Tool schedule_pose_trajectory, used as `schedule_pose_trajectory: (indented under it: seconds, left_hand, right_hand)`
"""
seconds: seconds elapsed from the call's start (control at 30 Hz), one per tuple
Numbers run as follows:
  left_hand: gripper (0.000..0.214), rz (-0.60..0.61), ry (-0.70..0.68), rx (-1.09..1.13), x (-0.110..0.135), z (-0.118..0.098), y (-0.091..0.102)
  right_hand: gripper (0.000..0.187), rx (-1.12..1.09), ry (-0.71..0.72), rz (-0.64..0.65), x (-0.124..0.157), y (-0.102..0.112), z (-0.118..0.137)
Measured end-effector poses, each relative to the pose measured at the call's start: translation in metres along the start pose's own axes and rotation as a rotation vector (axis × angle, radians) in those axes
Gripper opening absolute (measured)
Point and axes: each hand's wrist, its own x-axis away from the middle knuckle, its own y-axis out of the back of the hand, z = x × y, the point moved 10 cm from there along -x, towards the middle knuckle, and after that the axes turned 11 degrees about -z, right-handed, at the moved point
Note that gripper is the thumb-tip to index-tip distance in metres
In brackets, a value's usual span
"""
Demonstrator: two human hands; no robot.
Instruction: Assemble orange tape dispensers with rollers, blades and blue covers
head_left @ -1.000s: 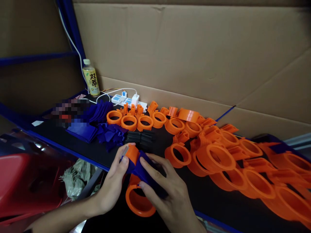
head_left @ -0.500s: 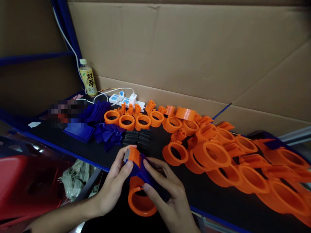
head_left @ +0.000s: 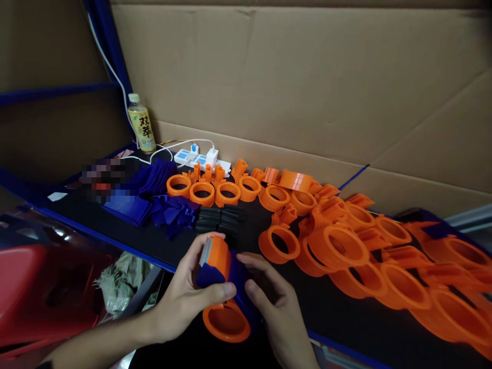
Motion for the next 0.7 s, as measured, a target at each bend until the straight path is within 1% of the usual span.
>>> schedule_pose_trajectory:
  seconds: [0.1, 0.2, 0.33, 0.5, 0.7]
  left_hand:
    - [0.068, 0.013, -0.011, 0.011, 0.0, 0.002, 0.0]
    - [0.069, 0.032, -0.044, 0.01, -0.001, 0.003, 0.001]
    - [0.068, 0.058, -0.063, 0.007, -0.003, 0.002, 0.0]
    - [0.072, 0.116, -0.099, 0.01, -0.003, -0.003, -0.007]
    - [0.071, 0.12, -0.14, -0.026, -0.004, -0.01, -0.009]
  right_hand:
    - [0.026, -0.138, -0.155, -0.068, 0.0, 0.001, -0.018]
    - [0.027, -0.234, -0.253, -0.054, 0.001, -0.004, -0.028]
    - [0.03, -0.251, -0.296, -0.023, 0.001, -0.006, -0.032]
    - [0.027, -0.318, -0.362, -0.025, 0.004, -0.005, -0.035]
    - [0.024, -0.389, -0.433, -0.004, 0.006, -0.007, -0.041]
